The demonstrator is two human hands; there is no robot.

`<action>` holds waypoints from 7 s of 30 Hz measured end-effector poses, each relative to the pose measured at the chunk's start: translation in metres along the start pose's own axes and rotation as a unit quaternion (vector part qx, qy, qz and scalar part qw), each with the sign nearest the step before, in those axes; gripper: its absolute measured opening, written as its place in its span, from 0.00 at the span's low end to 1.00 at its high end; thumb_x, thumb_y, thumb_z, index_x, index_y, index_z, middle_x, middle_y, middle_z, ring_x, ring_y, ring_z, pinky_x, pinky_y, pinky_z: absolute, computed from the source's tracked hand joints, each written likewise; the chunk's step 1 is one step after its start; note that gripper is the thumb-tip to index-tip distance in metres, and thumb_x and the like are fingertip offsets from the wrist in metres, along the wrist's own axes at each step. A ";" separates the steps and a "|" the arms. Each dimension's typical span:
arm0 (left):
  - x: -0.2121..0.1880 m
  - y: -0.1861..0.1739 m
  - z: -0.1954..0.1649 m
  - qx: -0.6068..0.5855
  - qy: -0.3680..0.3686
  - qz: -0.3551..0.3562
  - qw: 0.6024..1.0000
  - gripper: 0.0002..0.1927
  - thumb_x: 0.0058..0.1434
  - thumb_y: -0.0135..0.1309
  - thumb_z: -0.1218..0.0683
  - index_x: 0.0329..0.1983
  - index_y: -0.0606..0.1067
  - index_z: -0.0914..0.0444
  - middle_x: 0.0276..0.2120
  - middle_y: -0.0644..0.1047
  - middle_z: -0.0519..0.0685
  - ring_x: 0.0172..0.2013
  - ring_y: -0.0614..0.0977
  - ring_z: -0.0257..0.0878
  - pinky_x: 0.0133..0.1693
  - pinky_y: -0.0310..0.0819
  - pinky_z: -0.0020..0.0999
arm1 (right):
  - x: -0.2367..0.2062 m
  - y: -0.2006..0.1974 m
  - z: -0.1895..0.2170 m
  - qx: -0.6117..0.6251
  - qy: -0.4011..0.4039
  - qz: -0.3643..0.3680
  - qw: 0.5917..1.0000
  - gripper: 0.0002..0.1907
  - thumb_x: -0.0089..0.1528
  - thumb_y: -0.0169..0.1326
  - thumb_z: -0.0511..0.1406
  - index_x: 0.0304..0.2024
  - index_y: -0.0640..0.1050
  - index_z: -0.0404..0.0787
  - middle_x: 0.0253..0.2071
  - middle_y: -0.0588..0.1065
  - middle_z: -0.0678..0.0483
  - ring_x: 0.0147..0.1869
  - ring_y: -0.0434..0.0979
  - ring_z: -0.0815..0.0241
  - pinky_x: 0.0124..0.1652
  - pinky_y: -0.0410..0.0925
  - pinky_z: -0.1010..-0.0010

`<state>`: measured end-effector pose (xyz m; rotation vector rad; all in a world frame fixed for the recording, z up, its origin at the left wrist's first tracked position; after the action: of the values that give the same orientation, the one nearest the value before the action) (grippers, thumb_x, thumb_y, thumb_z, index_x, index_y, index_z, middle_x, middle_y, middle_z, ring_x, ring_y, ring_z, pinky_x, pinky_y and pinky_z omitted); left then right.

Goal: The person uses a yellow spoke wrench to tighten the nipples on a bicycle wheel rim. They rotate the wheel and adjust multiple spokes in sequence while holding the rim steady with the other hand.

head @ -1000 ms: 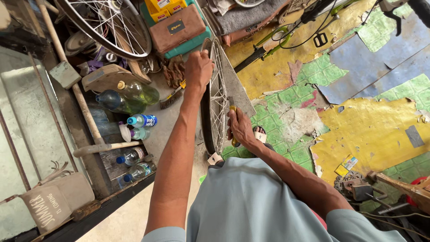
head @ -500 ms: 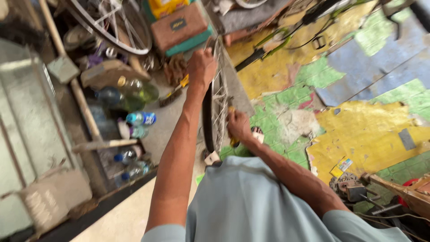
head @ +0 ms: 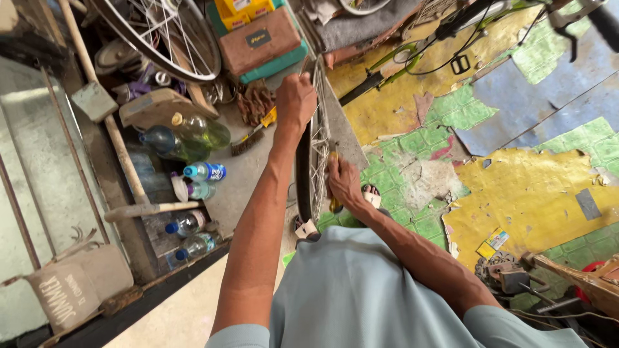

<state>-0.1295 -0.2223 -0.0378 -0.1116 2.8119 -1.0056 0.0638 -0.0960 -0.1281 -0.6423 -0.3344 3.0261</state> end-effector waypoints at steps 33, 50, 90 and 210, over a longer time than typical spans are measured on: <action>-0.008 -0.004 0.001 -0.019 0.009 0.008 1.000 0.22 0.70 0.46 0.47 0.36 0.78 0.71 0.35 0.80 0.69 0.42 0.82 0.66 0.42 0.75 0.54 | -0.010 0.005 -0.004 0.046 0.065 -0.021 0.997 0.24 0.73 0.39 0.44 0.32 0.73 0.33 0.13 0.69 0.52 0.11 0.69 0.60 0.13 0.66 0.66; -0.011 0.002 0.006 -0.047 -0.042 0.047 0.997 0.22 0.69 0.42 0.47 0.34 0.77 0.70 0.31 0.82 0.66 0.38 0.85 0.61 0.43 0.76 0.52 | -0.015 -0.001 0.014 0.039 0.038 -0.011 0.998 0.24 0.72 0.39 0.44 0.30 0.73 0.33 0.12 0.68 0.50 0.10 0.68 0.59 0.13 0.63 0.66; -0.030 -0.023 -0.005 -0.014 0.013 0.055 0.998 0.23 0.70 0.43 0.45 0.31 0.79 0.64 0.25 0.84 0.51 0.32 0.86 0.49 0.41 0.77 0.44 | -0.015 0.008 -0.004 -0.010 -0.041 0.021 0.999 0.22 0.73 0.40 0.44 0.34 0.72 0.34 0.14 0.69 0.52 0.12 0.71 0.63 0.12 0.66 0.68; -0.043 0.018 -0.071 0.138 0.152 0.152 0.967 0.23 0.72 0.39 0.41 0.39 0.78 0.61 0.36 0.81 0.62 0.40 0.83 0.56 0.45 0.76 0.54 | 0.004 -0.056 0.051 -0.443 -0.392 0.099 0.800 0.03 0.66 0.51 0.29 0.42 0.72 0.38 0.25 0.71 0.47 0.22 0.70 0.49 0.20 0.63 0.56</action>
<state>-0.0998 -0.1592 0.0097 0.5338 2.7796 -1.4195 0.0386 -0.0510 -0.0723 0.7306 -1.8432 2.9821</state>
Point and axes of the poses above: each hand's wrist, its own x-axis towards the middle knuckle, its own y-axis out of the palm, z = x × y, the point moved 7 cm from there along x, towards the middle knuckle
